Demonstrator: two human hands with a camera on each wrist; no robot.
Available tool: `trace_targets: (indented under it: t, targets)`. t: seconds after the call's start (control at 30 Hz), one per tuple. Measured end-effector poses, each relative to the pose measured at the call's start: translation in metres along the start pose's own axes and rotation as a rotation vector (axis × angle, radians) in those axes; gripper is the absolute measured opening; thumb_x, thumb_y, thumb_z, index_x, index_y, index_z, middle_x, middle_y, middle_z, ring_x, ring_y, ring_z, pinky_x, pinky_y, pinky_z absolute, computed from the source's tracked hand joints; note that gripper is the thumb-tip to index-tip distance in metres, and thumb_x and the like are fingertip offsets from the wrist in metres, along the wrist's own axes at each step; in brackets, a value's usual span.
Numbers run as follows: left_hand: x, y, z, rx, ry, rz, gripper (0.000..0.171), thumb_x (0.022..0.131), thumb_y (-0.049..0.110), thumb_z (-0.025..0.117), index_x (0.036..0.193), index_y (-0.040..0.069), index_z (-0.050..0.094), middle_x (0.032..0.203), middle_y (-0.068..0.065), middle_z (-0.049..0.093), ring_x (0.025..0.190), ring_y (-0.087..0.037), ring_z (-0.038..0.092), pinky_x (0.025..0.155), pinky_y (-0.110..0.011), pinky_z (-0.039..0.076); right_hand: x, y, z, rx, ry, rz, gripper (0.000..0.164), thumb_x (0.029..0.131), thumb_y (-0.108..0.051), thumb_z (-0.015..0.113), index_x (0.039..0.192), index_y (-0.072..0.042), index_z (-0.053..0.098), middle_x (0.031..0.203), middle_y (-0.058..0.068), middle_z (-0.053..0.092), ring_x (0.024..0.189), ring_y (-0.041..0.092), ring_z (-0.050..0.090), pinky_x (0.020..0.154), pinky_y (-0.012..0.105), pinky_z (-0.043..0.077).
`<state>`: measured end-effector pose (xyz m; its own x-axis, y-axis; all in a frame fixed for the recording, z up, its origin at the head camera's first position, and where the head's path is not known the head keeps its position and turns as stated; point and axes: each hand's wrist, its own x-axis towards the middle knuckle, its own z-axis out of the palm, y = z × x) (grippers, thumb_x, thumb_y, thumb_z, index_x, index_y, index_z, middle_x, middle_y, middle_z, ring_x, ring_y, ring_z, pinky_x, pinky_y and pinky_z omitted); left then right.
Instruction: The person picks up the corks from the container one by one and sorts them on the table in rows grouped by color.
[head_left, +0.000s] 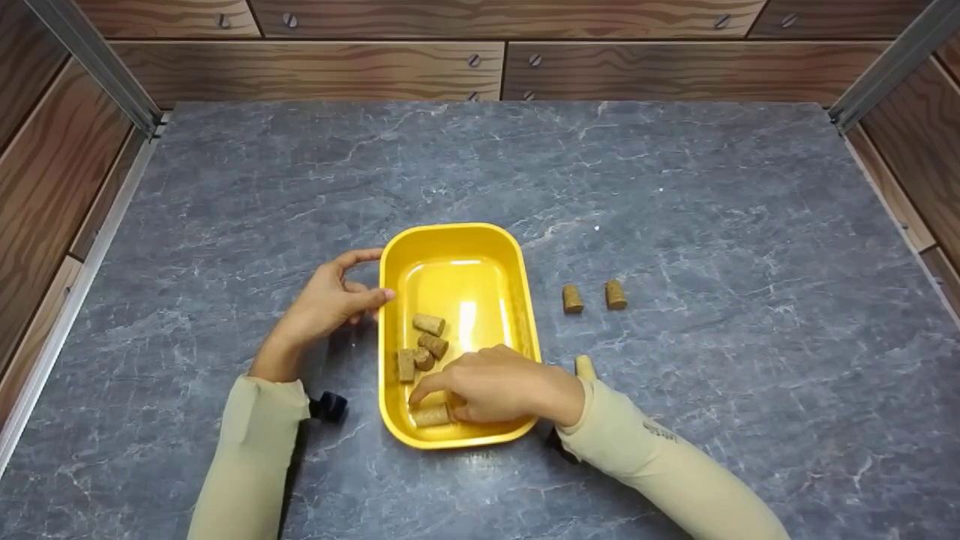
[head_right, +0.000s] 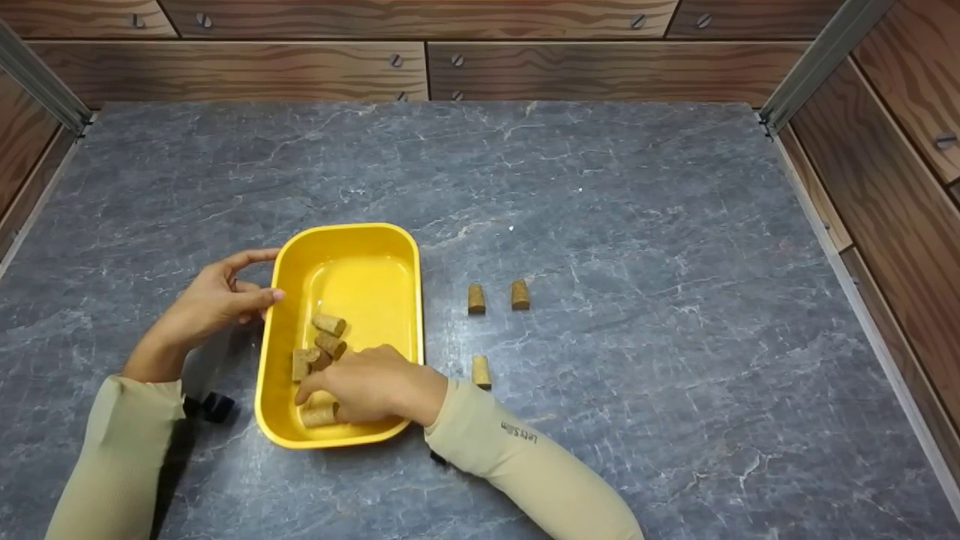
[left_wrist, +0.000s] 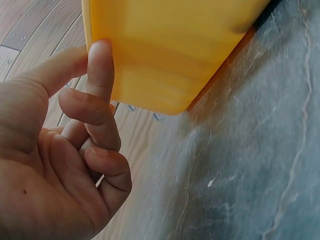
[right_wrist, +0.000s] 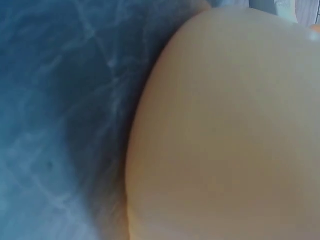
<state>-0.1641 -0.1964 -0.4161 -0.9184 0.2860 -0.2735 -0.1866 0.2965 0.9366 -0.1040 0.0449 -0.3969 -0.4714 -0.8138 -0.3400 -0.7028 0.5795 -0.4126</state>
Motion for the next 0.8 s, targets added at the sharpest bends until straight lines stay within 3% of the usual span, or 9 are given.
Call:
trace_targets:
  t: [0.2,0.4,0.63,0.8]
  targets:
    - [0.0,0.0,0.0,0.01,0.0,0.0,0.065,0.087,0.015,0.071,0.143,0.007,0.039,0.059,0.0,0.061,0.045,-0.009,0.042,0.047,-0.023,0.038,0.004,0.0,0.002,0.016,-0.044,-0.006,0.044,0.09,-0.014,0.063,0.123,-0.043,0.062,0.074,-0.007,0.064,0.057,0.009,0.047,0.05,0.026,0.036]
    - [0.0,0.001,0.0,0.011,0.002,-0.007,0.066,0.087,0.017,0.072,0.144,0.009,0.039,0.059,0.0,0.062,0.045,-0.009,0.042,0.047,-0.023,0.038,0.004,-0.001,0.003,0.011,-0.044,-0.001,0.041,0.091,-0.015,0.063,0.123,-0.04,0.062,0.072,-0.003,0.061,0.057,0.011,0.046,0.049,0.027,0.035]
    - [0.0,0.001,0.0,0.014,0.003,-0.012,0.067,0.087,0.018,0.072,0.144,0.009,0.038,0.06,0.0,0.062,0.045,-0.008,0.042,0.046,-0.023,0.037,-0.005,0.0,-0.003,0.037,0.041,0.023,0.029,0.091,-0.027,0.065,0.12,-0.028,0.062,0.071,-0.007,0.056,0.061,0.009,0.049,0.056,0.026,0.038]
    - [-0.001,0.0,0.001,0.017,0.003,-0.01,0.067,0.087,0.018,0.072,0.144,0.009,0.039,0.059,0.0,0.062,0.045,-0.009,0.042,0.047,-0.023,0.037,-0.018,0.004,-0.013,0.088,0.13,0.014,0.037,0.086,-0.031,0.072,0.12,-0.021,0.061,0.071,-0.006,0.057,0.061,0.007,0.046,0.057,0.023,0.038]
